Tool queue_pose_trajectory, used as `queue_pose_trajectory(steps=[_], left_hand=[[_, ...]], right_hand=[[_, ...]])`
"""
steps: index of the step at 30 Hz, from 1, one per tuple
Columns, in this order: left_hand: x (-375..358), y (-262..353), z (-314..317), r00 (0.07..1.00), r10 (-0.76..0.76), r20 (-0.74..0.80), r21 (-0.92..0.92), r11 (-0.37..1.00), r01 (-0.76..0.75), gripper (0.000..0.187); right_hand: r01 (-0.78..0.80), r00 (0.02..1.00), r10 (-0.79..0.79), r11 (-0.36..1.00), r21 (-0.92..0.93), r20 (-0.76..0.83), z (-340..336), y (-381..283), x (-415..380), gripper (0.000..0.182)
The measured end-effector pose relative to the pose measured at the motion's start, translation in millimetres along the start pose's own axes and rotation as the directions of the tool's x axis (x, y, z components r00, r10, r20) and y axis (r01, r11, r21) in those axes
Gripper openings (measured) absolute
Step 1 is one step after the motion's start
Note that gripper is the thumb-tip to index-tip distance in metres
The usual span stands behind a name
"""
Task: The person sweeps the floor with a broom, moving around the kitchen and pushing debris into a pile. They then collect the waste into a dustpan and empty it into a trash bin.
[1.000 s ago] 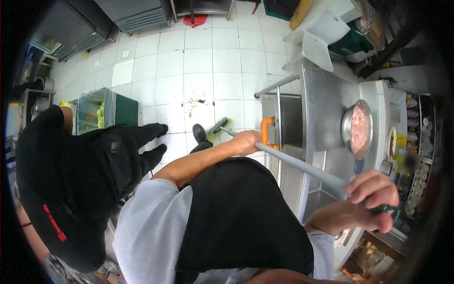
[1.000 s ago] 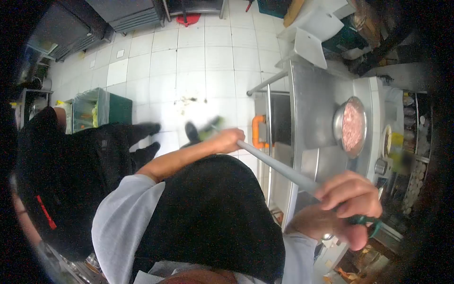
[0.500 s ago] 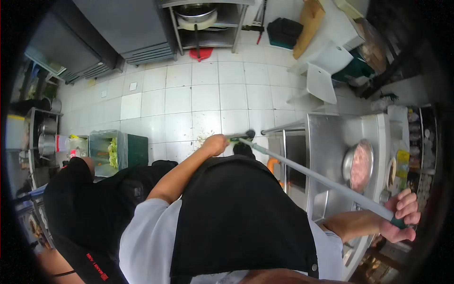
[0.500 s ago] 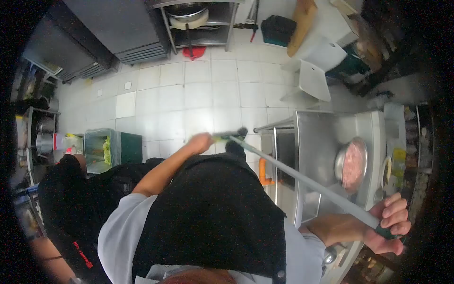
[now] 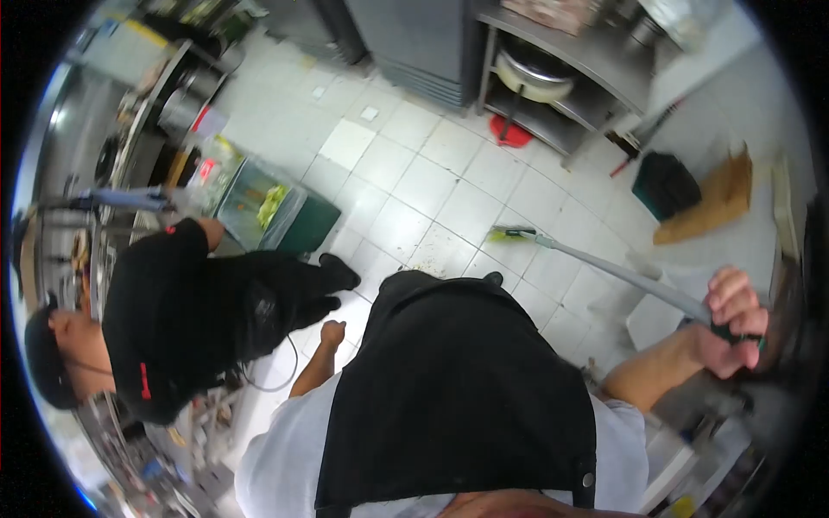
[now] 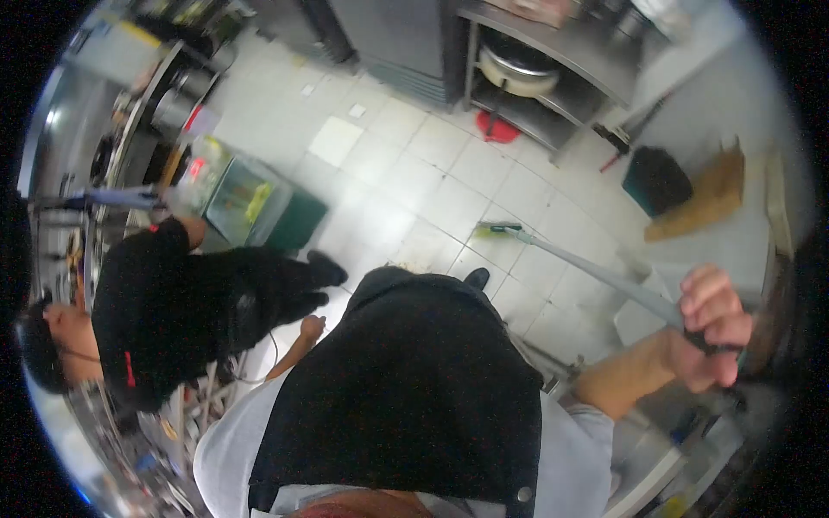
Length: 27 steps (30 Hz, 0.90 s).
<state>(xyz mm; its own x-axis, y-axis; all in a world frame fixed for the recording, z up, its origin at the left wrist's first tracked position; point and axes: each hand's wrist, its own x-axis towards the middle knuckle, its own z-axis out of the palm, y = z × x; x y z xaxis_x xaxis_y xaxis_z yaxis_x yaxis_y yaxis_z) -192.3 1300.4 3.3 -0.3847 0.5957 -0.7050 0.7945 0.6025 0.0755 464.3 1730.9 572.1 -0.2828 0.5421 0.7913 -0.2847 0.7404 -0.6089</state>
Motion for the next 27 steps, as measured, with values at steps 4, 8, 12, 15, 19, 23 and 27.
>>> queue_pose_trajectory(steps=[4, 8, 12, 15, 19, 23, 27], left_hand=[[-81.6, 58.2, 36.0, 0.987, -0.031, 0.160, 0.018, 0.999, 0.029, 0.040], [-80.2, 109.6, 103.7, 0.993, -0.019, 0.113, -0.173, 0.984, 0.039, 0.044], [-26.8, 141.9, 103.0, 0.990, 0.054, 0.130, -0.317, 0.948, -0.010, 0.042], [43.3, 139.0, 75.1, 0.987, 0.132, 0.096, -0.223, 0.969, -0.107, 0.038], [134.0, 137.1, -67.7, 0.990, 0.011, 0.142, -0.306, 0.951, 0.034, 0.043], [238.9, 113.1, -147.7, 0.963, -0.220, -0.155, -0.715, 0.698, 0.044, 0.045], [278.1, 109.5, -259.0, 0.925, -0.344, -0.161, -0.901, 0.433, 0.004, 0.044]], right_hand=[[0.013, 0.999, -0.012, 1.000, 0.021, -0.033, 39.1, 129.0, 77.1, 0.051], [-0.238, 0.969, 0.246, 0.954, 0.185, -0.020, 115.2, 231.1, 125.4, 0.047], [-0.479, 0.865, 0.485, 0.875, 0.071, -0.127, 214.4, 288.0, 187.2, 0.047], [-0.424, 0.889, 0.439, 0.897, 0.127, -0.128, 242.4, 326.4, 241.2, 0.043], [-0.373, 0.927, 0.361, 0.874, 0.310, 0.099, 280.7, 347.2, 316.9, 0.042], [-0.338, 0.916, 0.211, 0.863, 0.375, 0.341, 305.9, 360.5, 364.1, 0.045], [-0.286, 0.934, 0.122, 0.818, 0.499, 0.335, 329.6, 387.1, 400.0, 0.046]])
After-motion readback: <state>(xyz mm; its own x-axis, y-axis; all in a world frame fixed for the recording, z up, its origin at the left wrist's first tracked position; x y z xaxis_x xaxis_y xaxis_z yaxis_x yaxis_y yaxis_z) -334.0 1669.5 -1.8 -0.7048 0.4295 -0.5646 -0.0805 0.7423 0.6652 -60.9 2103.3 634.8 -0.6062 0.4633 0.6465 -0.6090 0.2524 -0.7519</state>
